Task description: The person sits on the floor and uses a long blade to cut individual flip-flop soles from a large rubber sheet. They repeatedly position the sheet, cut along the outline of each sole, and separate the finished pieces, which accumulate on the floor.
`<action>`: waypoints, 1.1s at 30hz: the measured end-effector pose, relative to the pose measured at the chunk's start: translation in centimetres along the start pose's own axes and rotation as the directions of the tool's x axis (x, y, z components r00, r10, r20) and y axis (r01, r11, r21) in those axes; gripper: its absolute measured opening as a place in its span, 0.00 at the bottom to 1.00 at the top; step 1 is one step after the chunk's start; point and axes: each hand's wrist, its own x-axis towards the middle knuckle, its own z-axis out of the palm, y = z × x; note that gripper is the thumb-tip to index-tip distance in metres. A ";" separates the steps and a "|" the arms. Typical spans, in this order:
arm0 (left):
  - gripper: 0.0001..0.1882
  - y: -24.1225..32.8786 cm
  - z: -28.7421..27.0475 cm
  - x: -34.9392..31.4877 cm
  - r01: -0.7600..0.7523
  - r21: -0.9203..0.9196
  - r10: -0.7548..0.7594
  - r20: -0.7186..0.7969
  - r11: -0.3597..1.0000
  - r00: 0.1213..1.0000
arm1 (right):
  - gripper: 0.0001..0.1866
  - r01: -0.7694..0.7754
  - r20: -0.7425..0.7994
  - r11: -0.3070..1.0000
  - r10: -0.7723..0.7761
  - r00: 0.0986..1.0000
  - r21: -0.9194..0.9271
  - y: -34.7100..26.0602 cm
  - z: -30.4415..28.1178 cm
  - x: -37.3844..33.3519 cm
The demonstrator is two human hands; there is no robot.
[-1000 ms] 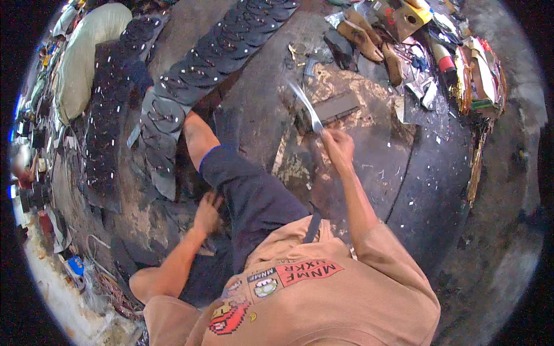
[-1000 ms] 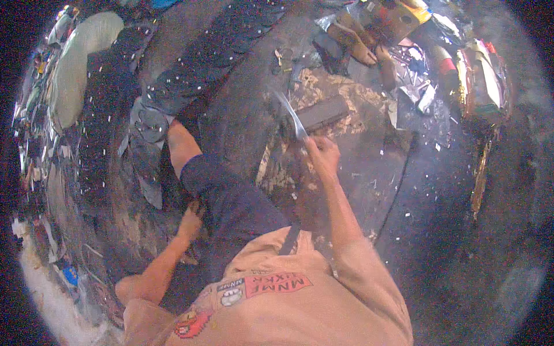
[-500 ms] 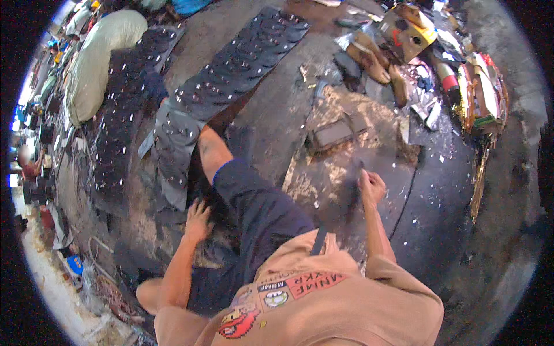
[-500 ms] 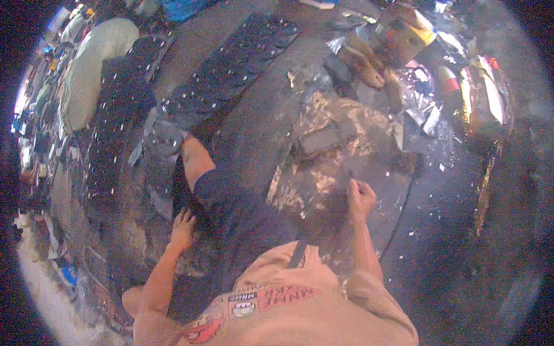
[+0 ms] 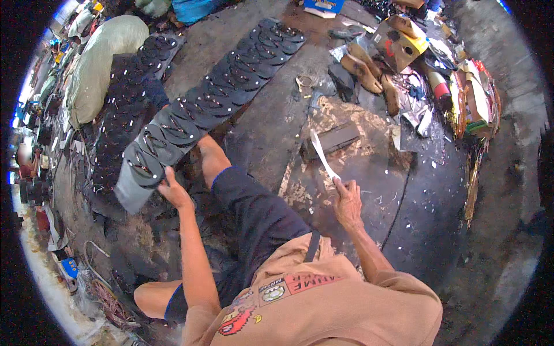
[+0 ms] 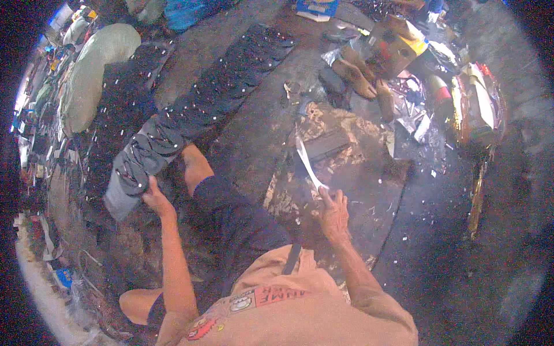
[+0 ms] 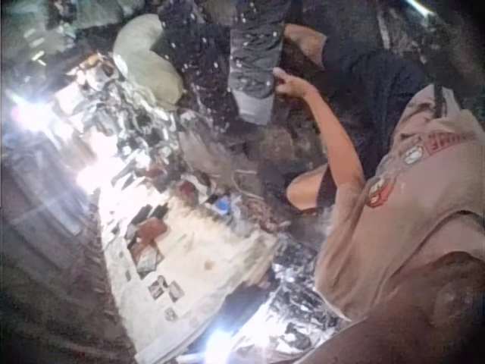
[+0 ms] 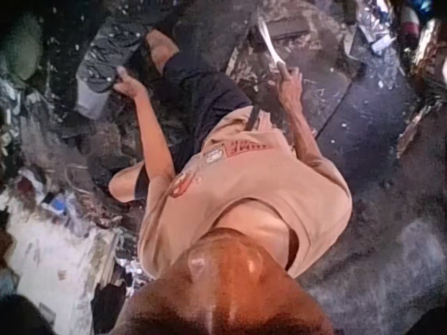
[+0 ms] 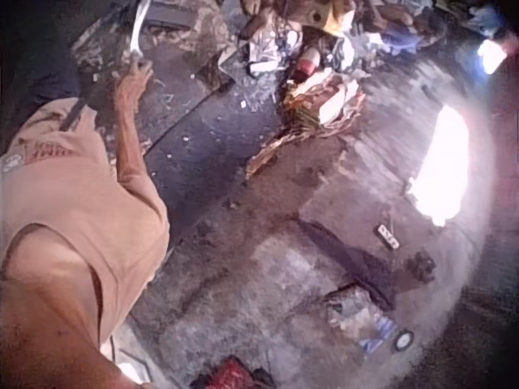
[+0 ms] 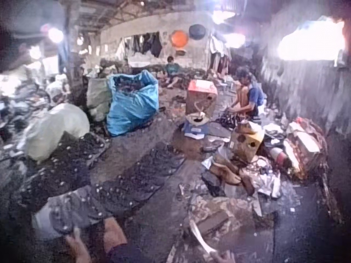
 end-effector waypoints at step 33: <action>0.24 6.9 -10.7 -12.3 0.473 -0.364 -0.536 -0.093 0.803 0.839 | 0.23 0.070 0.667 0.800 -0.541 0.513 0.595 -28.2 1.0 -5.6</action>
